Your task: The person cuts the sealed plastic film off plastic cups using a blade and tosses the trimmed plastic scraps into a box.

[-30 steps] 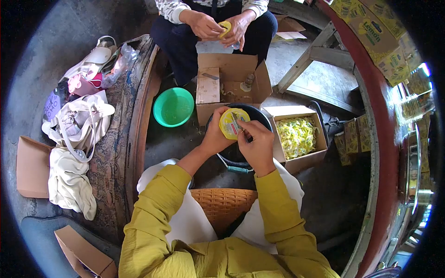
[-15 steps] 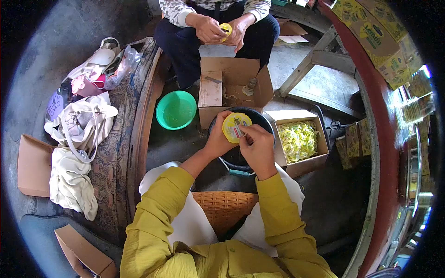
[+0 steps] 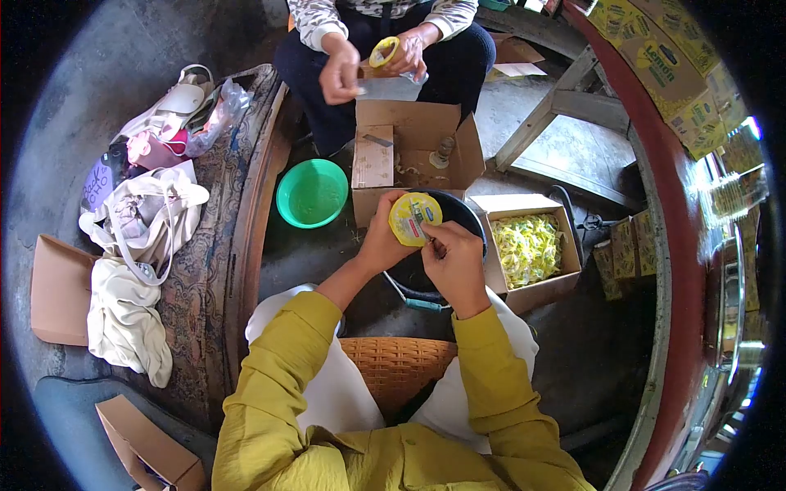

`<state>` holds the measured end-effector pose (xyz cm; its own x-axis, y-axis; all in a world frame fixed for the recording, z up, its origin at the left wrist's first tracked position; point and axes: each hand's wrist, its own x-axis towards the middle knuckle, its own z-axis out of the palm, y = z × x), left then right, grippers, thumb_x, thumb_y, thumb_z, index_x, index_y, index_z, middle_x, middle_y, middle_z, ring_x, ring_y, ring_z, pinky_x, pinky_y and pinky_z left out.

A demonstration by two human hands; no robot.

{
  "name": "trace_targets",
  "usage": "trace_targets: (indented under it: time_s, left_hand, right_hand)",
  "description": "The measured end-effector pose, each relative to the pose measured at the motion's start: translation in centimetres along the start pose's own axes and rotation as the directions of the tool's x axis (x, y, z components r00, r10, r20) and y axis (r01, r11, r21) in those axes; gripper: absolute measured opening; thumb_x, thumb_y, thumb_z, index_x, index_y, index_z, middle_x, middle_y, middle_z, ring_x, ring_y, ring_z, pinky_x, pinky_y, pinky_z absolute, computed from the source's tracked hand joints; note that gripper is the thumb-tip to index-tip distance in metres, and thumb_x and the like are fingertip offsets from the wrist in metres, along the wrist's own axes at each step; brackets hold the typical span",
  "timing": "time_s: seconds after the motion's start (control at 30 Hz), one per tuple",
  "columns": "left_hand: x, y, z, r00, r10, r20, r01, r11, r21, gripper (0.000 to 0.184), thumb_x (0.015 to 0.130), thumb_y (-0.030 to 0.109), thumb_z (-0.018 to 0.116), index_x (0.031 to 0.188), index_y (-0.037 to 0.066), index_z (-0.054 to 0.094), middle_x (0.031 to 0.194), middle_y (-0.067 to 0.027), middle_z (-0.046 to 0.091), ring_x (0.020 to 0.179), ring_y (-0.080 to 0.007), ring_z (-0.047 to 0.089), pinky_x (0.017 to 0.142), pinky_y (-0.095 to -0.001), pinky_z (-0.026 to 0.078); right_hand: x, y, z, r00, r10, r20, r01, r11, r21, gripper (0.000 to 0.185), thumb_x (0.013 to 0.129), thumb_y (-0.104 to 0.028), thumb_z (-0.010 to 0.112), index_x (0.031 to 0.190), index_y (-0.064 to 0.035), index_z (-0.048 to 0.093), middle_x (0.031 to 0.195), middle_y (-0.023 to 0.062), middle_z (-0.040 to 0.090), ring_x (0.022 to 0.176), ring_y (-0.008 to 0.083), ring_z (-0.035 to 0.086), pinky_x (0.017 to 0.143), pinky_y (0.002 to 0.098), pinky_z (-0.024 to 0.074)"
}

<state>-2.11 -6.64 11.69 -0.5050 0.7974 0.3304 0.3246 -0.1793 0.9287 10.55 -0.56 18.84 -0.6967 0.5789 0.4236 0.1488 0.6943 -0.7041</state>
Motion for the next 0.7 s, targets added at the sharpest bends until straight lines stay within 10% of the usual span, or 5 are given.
trace_targets:
  time_s: [0.7]
  left_hand:
    - [0.76,-0.15,-0.76,0.998,0.015,-0.063,-0.013,0.999,0.042,0.077,0.053,0.003,0.080,0.116,0.006,0.035,0.106,-0.0105,0.052,0.098,-0.0216,0.054,0.084,-0.0314,0.044]
  right_hand:
    - [-0.27,0.22,-0.45,0.989,0.087,0.116,-0.088,0.996,0.007,0.023,0.063,0.003,0.058,0.086,0.0013,0.064,0.075,0.0160,0.059,0.064,0.0287,0.060,0.061,0.0332,0.0489]
